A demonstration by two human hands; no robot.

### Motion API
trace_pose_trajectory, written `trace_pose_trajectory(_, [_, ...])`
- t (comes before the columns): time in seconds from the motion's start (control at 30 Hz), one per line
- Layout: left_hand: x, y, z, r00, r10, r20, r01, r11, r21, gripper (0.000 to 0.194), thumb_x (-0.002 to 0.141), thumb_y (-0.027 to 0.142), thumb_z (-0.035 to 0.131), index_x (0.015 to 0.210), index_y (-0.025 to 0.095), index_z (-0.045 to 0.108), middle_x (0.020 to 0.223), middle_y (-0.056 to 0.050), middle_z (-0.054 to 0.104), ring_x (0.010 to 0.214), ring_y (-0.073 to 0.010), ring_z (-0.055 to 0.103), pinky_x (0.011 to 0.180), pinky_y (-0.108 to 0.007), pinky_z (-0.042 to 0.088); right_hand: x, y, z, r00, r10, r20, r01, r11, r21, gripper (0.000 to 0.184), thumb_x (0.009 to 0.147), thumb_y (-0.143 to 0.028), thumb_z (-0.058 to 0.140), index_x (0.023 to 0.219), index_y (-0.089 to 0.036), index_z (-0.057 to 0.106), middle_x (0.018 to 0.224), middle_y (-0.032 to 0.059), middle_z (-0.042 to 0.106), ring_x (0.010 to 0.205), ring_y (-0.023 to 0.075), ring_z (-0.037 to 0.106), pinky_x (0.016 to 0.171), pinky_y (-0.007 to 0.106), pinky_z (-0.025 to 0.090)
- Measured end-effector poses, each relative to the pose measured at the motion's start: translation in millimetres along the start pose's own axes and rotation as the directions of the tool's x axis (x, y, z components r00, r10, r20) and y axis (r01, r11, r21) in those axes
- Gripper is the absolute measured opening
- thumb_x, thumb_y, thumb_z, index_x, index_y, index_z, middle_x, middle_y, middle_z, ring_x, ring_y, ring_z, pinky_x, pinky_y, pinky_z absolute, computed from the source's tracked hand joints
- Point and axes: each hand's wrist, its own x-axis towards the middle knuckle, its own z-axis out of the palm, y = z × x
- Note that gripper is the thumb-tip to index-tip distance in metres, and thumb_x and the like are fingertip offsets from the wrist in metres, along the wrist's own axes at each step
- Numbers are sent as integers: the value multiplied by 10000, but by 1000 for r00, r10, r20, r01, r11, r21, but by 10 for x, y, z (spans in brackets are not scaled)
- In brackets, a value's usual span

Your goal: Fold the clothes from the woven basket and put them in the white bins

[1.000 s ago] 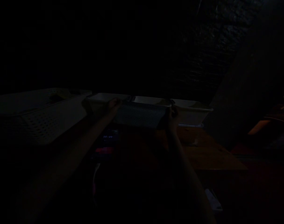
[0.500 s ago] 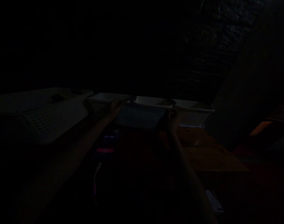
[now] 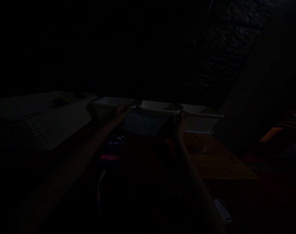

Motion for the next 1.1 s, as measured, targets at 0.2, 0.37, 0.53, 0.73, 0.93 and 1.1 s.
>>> trace_pose_trajectory(0.2, [22,-35,10,1000,-4,-4,4,1000,4,124,765,277,582,782,154,581,756,-11,593,749,-153,550,655,-245,408,-21,-26,-4,999,26,20,-25,998,-59,341,819,-446,464,914,-141,585,844,84,628,677,141,547,634,255,401])
trace_pose_trajectory(0.37, [43,-55,10,1000,5,-7,-5,999,54,148,753,286,600,793,144,600,788,-25,613,783,-164,568,705,-264,425,-25,-58,-16,999,-18,33,20,998,-59,321,819,-436,467,897,-147,581,838,77,620,694,141,552,640,256,400])
trace_pose_trajectory(0.53, [-13,30,42,999,46,-18,-44,991,127,157,771,291,589,820,141,600,810,-33,619,795,-165,574,734,-275,431,-31,-105,-2,1000,-26,14,27,987,-158,295,813,-401,486,918,-141,577,789,73,596,669,139,528,665,274,400])
trace_pose_trajectory(0.73, [-63,136,86,993,117,-12,-112,973,200,140,792,281,569,832,149,593,802,-22,614,787,-153,577,736,-271,432,-32,-86,-3,996,-23,81,35,988,-148,342,819,-316,460,1068,-122,591,873,92,634,685,132,551,610,234,381])
trace_pose_trajectory(0.93, [-70,160,83,996,87,-9,-84,978,192,130,780,271,590,831,151,592,811,-23,615,792,-152,577,737,-266,443,-15,-60,2,991,-75,110,88,989,-119,288,801,-316,476,949,-130,637,836,82,644,686,123,555,606,218,381])
trace_pose_trajectory(1.1, [-25,76,39,996,81,23,-84,977,195,181,767,303,613,856,146,613,847,-42,640,804,-164,592,741,-279,452,-22,-97,11,995,-81,66,85,994,-62,281,784,-282,494,1008,-148,597,879,72,633,629,96,525,576,210,379])
